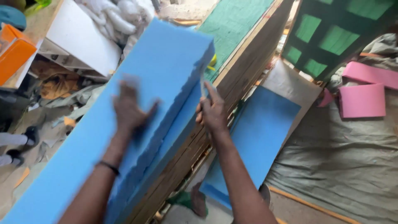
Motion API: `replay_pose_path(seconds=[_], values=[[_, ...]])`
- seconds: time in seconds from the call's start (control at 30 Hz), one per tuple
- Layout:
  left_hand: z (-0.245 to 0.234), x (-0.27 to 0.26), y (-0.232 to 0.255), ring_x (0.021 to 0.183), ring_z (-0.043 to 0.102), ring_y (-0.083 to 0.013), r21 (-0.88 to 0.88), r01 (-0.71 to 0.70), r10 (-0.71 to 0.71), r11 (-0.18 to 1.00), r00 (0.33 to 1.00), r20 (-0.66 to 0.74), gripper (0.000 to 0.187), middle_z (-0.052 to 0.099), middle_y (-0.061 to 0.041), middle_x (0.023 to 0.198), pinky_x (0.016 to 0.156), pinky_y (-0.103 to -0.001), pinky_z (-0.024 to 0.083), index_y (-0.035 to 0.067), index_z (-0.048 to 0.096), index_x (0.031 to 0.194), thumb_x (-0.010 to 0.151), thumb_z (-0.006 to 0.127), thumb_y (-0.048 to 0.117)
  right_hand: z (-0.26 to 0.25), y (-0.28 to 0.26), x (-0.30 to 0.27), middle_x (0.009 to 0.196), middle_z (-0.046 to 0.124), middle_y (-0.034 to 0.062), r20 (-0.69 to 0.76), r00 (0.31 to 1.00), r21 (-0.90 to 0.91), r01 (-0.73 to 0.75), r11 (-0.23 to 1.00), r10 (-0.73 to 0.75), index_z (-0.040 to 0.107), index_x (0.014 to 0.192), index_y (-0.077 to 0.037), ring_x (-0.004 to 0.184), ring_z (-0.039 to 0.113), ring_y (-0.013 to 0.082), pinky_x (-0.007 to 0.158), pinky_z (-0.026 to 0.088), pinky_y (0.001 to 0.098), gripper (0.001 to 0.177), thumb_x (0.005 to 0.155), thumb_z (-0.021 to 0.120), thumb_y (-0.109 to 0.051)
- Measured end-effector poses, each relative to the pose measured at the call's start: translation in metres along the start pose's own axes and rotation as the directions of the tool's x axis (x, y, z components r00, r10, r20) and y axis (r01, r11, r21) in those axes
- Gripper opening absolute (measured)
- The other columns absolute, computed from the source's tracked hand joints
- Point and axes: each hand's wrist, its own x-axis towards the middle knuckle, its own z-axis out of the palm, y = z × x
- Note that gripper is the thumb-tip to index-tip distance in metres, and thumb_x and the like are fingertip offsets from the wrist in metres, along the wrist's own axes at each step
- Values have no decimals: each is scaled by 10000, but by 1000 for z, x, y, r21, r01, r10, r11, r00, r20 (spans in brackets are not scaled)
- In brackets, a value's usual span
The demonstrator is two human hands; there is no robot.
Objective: Measuring and cutting blue upholstery foam to size using a tape measure and a hand saw on a workshop floor.
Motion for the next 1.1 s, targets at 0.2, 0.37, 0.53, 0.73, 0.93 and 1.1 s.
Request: replay_pose_path(seconds=[0.2, 0.37, 0.53, 0.73, 0.93, 1.1], values=[[17, -12, 28, 1799, 191, -318, 25, -99, 97, 995, 991, 92, 931, 235, -43, 1963, 1428, -676, 144, 335, 329, 1864, 1099, 468, 848, 29, -1, -1, 739, 772, 207, -107, 992, -67, -81, 994, 73, 538, 1730, -52, 472, 727, 234, 341, 601, 271, 601, 1129, 532, -64], [11, -17, 36, 1796, 183, -315, -25, -62, 63, 998, 996, 64, 958, 236, -34, 1958, 1441, -659, 118, 333, 342, 1855, 1086, 469, 890, 51, -1, 46, 712, 798, 65, -251, 967, -278, -106, 955, 34, 559, 1730, -184, 494, 755, 167, 447, 678, 289, 668, 1063, 539, -170], [16, -15, 31, 1795, 184, -319, -60, -58, 62, 996, 997, 54, 978, 247, -34, 1953, 1444, -658, 100, 333, 363, 1850, 1074, 464, 920, 70, -11, -12, 701, 783, 69, -206, 977, -356, -26, 934, -51, 508, 1755, -100, 499, 757, 191, 527, 706, 356, 670, 1088, 490, -162], [17, -13, 32, 1798, 191, -330, -60, -64, 67, 996, 997, 50, 1006, 249, -36, 1952, 1444, -666, 96, 338, 374, 1846, 1057, 443, 959, 98, 3, -98, 708, 792, 87, -190, 981, -344, -33, 938, -35, 454, 1776, -40, 489, 761, 206, 528, 693, 361, 665, 1118, 454, -134], [15, -10, 30, 1803, 164, -323, -80, -79, 84, 994, 995, 61, 1068, 235, -61, 1953, 1444, -662, 88, 314, 356, 1854, 1038, 414, 1001, 101, 11, -27, 647, 784, 117, -269, 956, -379, 5, 925, -116, 514, 1753, -105, 466, 759, 243, 513, 693, 386, 695, 1059, 509, -162], [9, -16, 35, 1799, 189, -330, -101, -57, 61, 993, 997, 42, 1048, 257, -66, 1948, 1447, -667, 98, 306, 396, 1844, 1047, 424, 986, 116, 11, -96, 686, 799, 144, -232, 968, -399, -3, 917, -98, 539, 1735, -115, 486, 779, 236, 529, 721, 409, 719, 1028, 505, -238]])
